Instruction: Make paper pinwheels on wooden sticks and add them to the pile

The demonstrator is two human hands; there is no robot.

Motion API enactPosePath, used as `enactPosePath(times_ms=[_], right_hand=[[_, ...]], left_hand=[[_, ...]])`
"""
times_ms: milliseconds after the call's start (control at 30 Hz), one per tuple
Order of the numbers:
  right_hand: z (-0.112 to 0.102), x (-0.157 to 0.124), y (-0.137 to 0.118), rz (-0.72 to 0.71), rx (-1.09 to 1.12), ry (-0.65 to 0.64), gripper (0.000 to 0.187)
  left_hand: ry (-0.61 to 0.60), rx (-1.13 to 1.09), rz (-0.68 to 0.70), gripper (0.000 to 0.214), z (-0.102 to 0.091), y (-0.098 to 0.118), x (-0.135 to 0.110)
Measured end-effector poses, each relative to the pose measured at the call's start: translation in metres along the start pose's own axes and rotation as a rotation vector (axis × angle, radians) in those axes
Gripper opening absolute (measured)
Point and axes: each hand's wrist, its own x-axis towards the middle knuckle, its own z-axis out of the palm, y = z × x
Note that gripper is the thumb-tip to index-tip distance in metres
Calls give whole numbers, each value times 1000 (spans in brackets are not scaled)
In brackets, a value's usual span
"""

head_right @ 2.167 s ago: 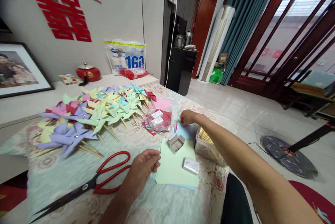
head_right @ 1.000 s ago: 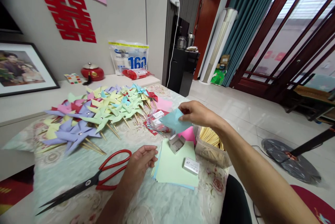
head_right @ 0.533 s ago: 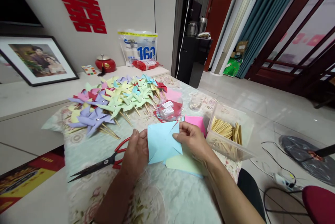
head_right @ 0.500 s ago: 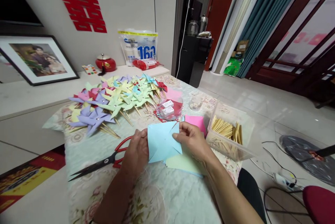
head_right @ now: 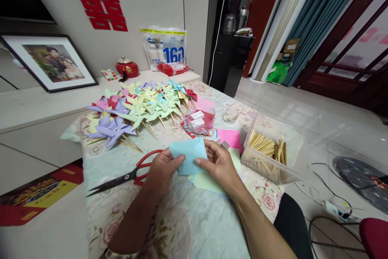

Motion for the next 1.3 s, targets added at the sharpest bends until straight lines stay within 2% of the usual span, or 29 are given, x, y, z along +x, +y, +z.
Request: enactPosePath(times_ms=[133, 233, 333, 433, 500, 567, 700, 933, 1100, 1300], right_hand=[[-1, -6, 6, -212, -316, 67, 36], [1, -13, 4, -439, -592, 64, 21], [6, -21, -1, -615, -671, -96, 16], [11, -29, -1, -697, -693, -315, 19], [13, -33, 1, -694, -733, -446, 19], [13, -36, 5, -655, -792, -550, 18], [13, -39, 7, -550, -915, -662, 12], [15, -41, 4, -408, -972, -687, 22], [16, -44, 7, -228, -989, -583, 39], [19, -46, 14, -210, -1066, -533, 50]], left_hand=[[42, 143, 43, 32, -7, 5, -11], [86, 430, 161, 22, -18, 16, -27], [51, 758, 418, 18, -31, 23, -52], [27, 1055, 619, 24, -42, 21, -79], [35, 1231, 687, 28, -46, 14, -95], [43, 1372, 671, 29, -48, 5, -107], [63, 1461, 661, 22, -48, -6, -119], [97, 1461, 593, 8, -47, -10, -122], [174, 1471, 502, 13, -43, -12, -118], [282, 1489, 474, 8, -40, -17, -114]])
